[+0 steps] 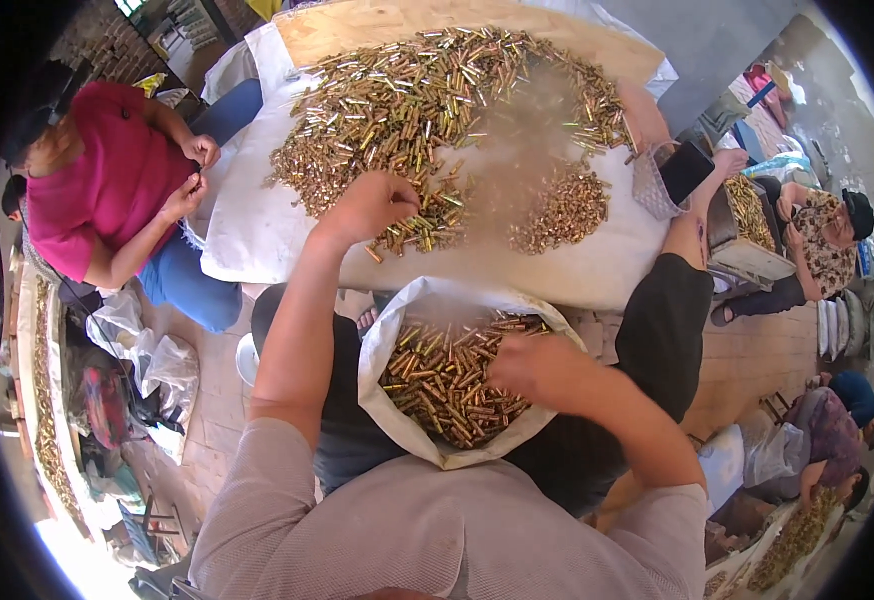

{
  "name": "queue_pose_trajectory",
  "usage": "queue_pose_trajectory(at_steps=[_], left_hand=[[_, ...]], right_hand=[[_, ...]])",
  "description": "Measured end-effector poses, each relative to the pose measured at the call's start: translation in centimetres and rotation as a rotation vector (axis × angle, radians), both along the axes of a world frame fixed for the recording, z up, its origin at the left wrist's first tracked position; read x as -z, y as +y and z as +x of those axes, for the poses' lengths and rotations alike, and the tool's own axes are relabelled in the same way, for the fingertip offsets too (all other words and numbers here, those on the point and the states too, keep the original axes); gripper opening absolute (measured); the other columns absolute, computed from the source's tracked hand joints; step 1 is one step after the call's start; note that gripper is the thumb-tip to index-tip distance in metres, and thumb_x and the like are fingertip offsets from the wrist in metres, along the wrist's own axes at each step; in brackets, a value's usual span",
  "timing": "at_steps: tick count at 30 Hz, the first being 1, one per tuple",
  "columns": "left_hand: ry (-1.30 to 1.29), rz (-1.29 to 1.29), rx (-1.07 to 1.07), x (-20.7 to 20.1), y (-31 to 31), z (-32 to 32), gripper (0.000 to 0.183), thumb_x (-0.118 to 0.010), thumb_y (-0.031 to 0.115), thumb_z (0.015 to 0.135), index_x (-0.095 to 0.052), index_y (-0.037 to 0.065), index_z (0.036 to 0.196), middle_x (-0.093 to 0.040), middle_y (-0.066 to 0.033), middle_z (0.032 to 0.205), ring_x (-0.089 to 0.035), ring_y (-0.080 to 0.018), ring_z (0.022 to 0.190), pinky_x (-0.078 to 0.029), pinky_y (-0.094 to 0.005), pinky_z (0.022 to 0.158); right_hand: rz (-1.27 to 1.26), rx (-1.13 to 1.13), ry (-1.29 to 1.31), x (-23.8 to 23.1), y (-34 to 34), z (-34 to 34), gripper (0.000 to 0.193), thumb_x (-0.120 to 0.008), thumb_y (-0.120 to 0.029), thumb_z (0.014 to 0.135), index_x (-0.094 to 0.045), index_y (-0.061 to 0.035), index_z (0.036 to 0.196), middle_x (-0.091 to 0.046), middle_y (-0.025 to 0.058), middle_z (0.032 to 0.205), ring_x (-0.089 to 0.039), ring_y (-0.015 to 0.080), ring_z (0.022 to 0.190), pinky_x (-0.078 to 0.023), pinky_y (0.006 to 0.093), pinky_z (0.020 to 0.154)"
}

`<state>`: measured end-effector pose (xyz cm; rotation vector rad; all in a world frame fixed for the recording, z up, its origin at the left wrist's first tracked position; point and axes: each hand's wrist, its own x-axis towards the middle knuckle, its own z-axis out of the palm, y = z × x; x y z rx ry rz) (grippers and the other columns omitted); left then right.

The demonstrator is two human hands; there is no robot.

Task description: The person assembles small cylindrical casings by picking up tubes and end pieces from piles on a table and inserting the pieces into the tubes by hand.

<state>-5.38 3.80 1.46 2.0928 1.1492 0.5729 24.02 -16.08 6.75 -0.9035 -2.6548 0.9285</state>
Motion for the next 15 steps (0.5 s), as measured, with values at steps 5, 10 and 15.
queue_pose_trajectory(at_steps=[5,10,15], left_hand=[[0.314,-0.008,0.000,1.7,-1.4,0.7,0.020,-0.072,0.009,0.071,-0.072,0.001,0.089,-0.070,-0.0181,0.084,-0.068,-0.0344,0.077,-0.053,-0.0408,0.071],[0.436,0.101,-0.025,2.3,-2.5,1.4,0.021,-0.074,0.012,0.072,-0.072,0.003,0.091,-0.067,-0.0187,0.091,-0.065,-0.0352,0.090,-0.051,-0.0441,0.083],[0.401,0.114,-0.005,2.0,-2.8,1.3,0.022,-0.075,0.012,0.072,-0.070,0.003,0.092,-0.066,-0.0181,0.095,-0.064,-0.0361,0.094,-0.050,-0.0438,0.086]], right_hand=[[0.147,0.408,0.027,-0.2,7.1,2.7,0.008,-0.065,-0.007,0.081,-0.064,-0.0022,0.087,-0.061,0.0165,0.081,-0.061,0.0367,0.081,-0.049,0.0442,0.072],[0.176,0.569,-0.055,4.7,10.8,5.2,0.008,-0.064,-0.005,0.078,-0.064,-0.0001,0.084,-0.064,0.0195,0.085,-0.062,0.0389,0.082,-0.049,0.0458,0.073],[0.159,0.641,-0.134,9.4,11.3,5.4,0.013,-0.066,-0.006,0.076,-0.066,0.0000,0.087,-0.065,0.0217,0.088,-0.063,0.0406,0.084,-0.050,0.0466,0.075]])
